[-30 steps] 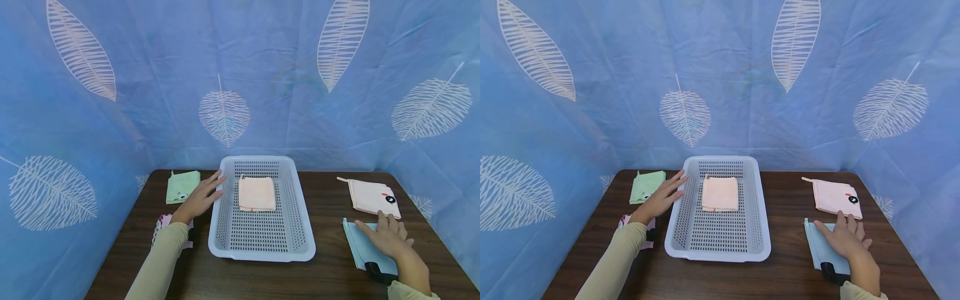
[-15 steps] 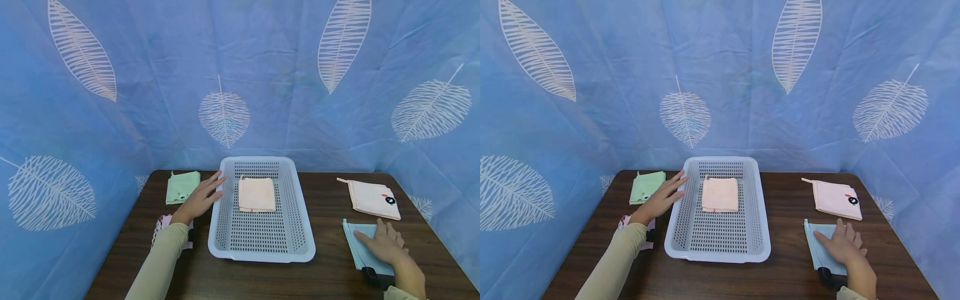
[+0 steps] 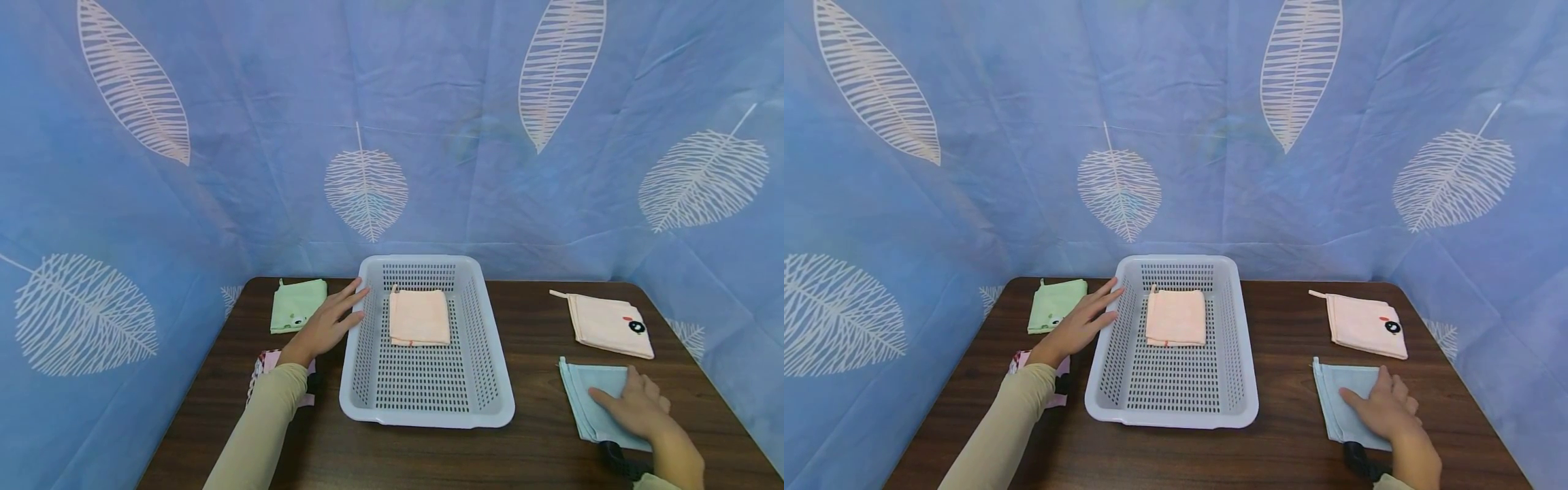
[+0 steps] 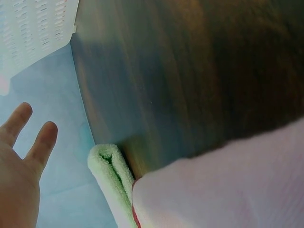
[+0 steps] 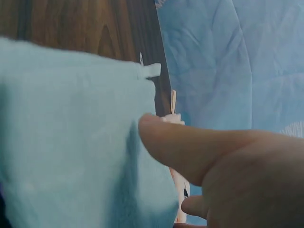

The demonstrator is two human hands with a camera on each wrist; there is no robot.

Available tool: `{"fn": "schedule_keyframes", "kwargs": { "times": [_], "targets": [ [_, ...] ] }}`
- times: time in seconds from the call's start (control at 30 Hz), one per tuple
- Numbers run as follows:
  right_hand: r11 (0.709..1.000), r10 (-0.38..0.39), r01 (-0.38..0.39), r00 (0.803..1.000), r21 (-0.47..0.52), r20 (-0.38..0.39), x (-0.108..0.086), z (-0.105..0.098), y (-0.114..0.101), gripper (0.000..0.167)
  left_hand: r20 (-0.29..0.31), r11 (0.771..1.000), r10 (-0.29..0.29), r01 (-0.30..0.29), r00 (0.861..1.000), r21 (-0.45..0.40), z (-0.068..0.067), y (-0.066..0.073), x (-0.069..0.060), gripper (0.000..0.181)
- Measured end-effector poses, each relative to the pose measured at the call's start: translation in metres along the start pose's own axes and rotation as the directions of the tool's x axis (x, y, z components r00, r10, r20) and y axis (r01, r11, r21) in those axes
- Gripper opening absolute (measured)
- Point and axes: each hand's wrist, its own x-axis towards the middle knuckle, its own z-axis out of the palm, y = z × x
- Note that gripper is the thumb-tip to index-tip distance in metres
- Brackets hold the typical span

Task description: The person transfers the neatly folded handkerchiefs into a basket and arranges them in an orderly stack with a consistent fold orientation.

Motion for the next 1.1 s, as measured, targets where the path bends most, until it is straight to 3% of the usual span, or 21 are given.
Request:
{"fn": "schedule_keyframes", "kwargs": {
  "times": [0.2, 0.5, 0.73, 0.9, 1.1],
  "targets": [
    [0.999, 0.009, -0.009, 1.000, -0.042, -0.010, -0.002, -0.004, 0.011, 0.120, -0.003, 1.000, 0.015, -0.015, 1.000, 0.002, 0.000, -0.001, 0.000, 0.059],
    [0.989, 0.113, -0.114, 0.993, -0.098, -0.016, -0.007, -0.007, 0.015, 0.132, 0.001, 1.000, 0.016, -0.016, 1.000, -0.005, 0.000, -0.002, 0.000, 0.058],
    [0.956, 0.295, -0.293, 0.954, 0.029, -0.059, -0.008, -0.001, 0.015, 0.135, 0.005, 1.000, 0.025, -0.025, 1.000, -0.002, 0.002, -0.004, 0.000, 0.057],
    [0.945, 0.328, -0.326, 0.943, 0.040, -0.059, -0.009, 0.001, 0.017, 0.136, 0.006, 1.000, 0.016, -0.016, 1.000, -0.003, 0.000, -0.004, -0.001, 0.057],
    [0.956, 0.294, -0.295, 0.953, 0.003, -0.071, -0.009, -0.001, 0.018, 0.127, 0.005, 1.000, 0.012, -0.012, 1.000, -0.004, -0.001, -0.002, -0.001, 0.057]
  ]
}}
